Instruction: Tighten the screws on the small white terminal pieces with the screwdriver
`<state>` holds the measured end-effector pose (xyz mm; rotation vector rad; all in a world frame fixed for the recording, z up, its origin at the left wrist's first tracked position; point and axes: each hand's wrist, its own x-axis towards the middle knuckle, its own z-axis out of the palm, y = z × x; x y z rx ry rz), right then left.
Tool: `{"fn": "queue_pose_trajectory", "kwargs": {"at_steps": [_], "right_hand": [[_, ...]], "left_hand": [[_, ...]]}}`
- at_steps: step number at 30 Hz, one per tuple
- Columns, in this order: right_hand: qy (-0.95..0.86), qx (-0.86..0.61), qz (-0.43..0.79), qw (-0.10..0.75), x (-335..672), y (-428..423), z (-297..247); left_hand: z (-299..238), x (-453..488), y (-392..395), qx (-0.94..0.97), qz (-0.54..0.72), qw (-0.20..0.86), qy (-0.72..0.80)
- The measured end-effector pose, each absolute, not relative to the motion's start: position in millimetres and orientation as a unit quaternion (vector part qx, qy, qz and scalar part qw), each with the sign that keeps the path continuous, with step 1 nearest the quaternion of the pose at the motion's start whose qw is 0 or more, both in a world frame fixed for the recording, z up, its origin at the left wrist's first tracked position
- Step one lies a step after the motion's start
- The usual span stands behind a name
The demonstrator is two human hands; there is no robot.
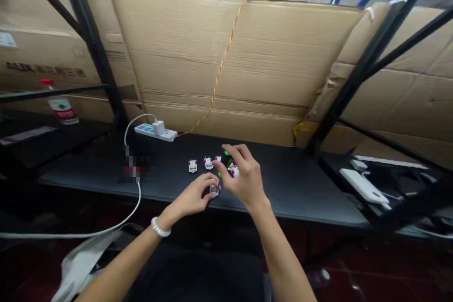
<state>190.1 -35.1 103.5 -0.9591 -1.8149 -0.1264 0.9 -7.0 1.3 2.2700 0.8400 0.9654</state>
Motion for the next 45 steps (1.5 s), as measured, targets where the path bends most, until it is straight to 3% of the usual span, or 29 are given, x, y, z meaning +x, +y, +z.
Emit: {"fn": "queue_pose_trajectory", "kwargs": {"at_steps": [4,10,21,28,37,45], "right_hand": [[-0.773,-0.368,0.057,0.514,192,-34,101],[-0.730,-0.418,-0.047,0.538,189,-27,101],[-0.656,-0.436,0.016,0.617,219,-39,78],[-0.646,-0.440,0.047,0.622,231,-32,59],[-0.642,-0.423,0.052,0.638,233,-35,62],[-0.628,-0.420,0.047,0.654,242,-33,62]], "left_hand": [[1,0,-7,0.841,0.359,0.264,0.308],[0,2,-7,0.841,0.355,0.261,0.314],[35,-69,6,0.854,0.251,0.243,0.384],[26,-103,33,0.821,0.274,0.180,0.467],[11,-87,44,0.823,0.320,0.130,0.452],[-4,-68,39,0.827,0.279,0.005,0.487]]}}
